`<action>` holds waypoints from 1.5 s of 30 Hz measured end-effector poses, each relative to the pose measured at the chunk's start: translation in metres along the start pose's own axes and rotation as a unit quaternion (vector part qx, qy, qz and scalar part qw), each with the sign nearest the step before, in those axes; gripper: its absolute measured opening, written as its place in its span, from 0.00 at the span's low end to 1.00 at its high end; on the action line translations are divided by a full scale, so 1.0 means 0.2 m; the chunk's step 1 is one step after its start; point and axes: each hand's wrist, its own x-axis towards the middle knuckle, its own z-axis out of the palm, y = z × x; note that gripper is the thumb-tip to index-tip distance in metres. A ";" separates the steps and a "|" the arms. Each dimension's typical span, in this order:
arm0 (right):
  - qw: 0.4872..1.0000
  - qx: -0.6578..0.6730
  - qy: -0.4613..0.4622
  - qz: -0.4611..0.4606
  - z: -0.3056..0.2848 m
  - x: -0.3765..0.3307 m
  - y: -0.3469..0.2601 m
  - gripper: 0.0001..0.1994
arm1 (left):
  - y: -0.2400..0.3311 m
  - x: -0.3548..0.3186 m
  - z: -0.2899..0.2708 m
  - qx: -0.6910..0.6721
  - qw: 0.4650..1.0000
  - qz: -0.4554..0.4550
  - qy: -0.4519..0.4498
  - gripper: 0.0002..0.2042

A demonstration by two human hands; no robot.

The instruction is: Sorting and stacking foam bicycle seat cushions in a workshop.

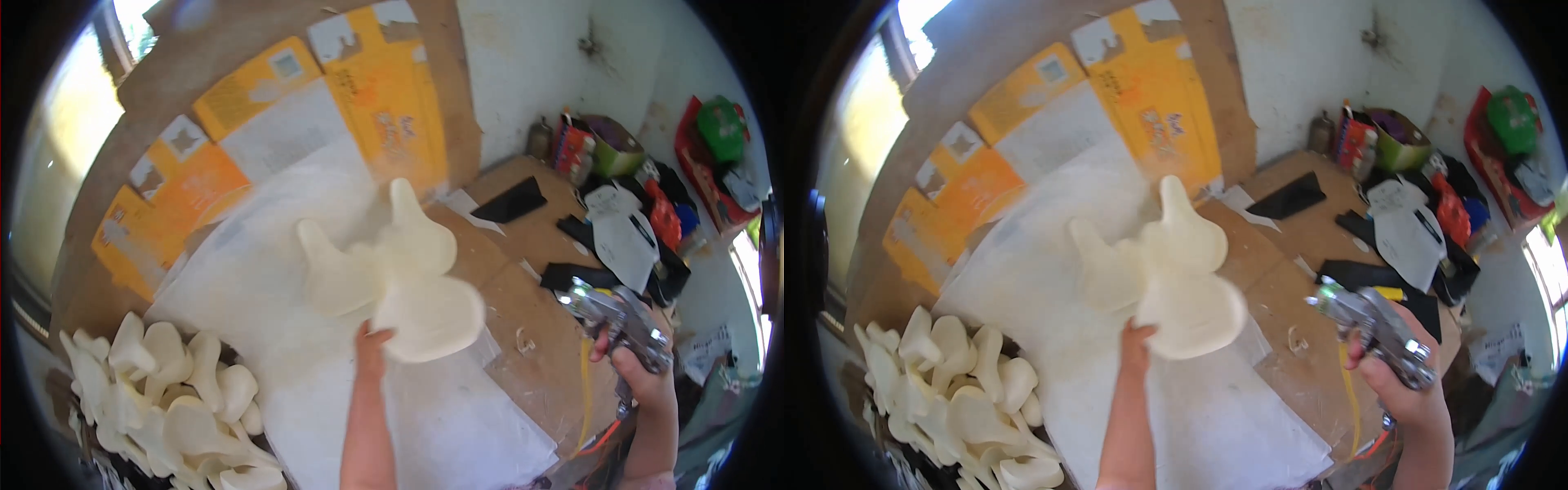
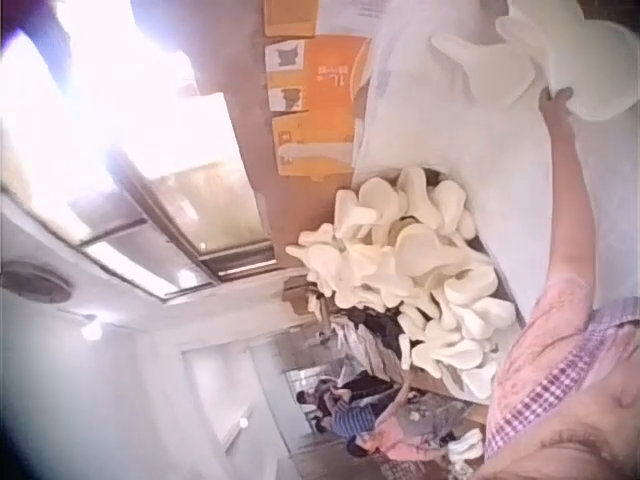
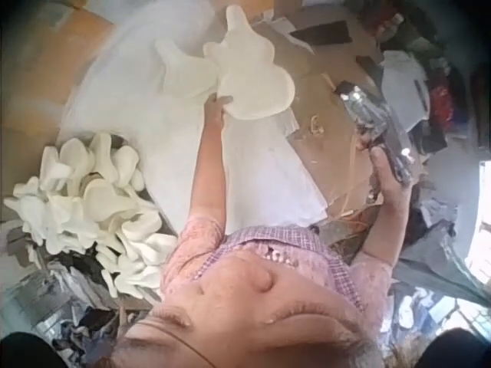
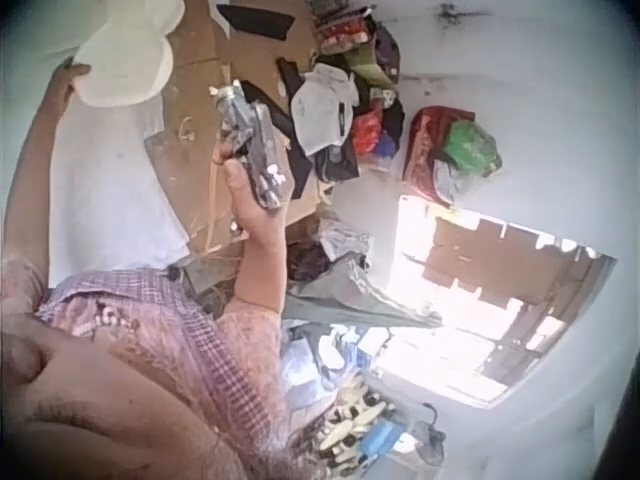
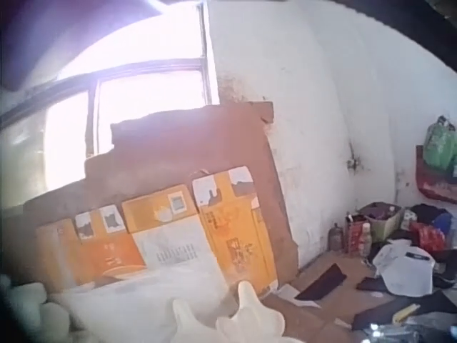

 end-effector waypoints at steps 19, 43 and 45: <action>0.994 0.025 0.014 0.106 0.09 -0.06 0.26 0.35 | 0.51 0.62 0.27 0.333 0.933 0.061 -0.122 0.26; 0.886 -0.426 -0.177 0.044 0.46 0.21 0.81 0.36 | 0.17 -0.98 -1.39 -0.194 0.928 0.103 0.299 0.34; 0.834 -0.410 -0.357 0.091 0.30 0.33 1.12 0.41 | 0.20 -1.00 -1.16 -0.240 0.938 0.095 0.231 0.33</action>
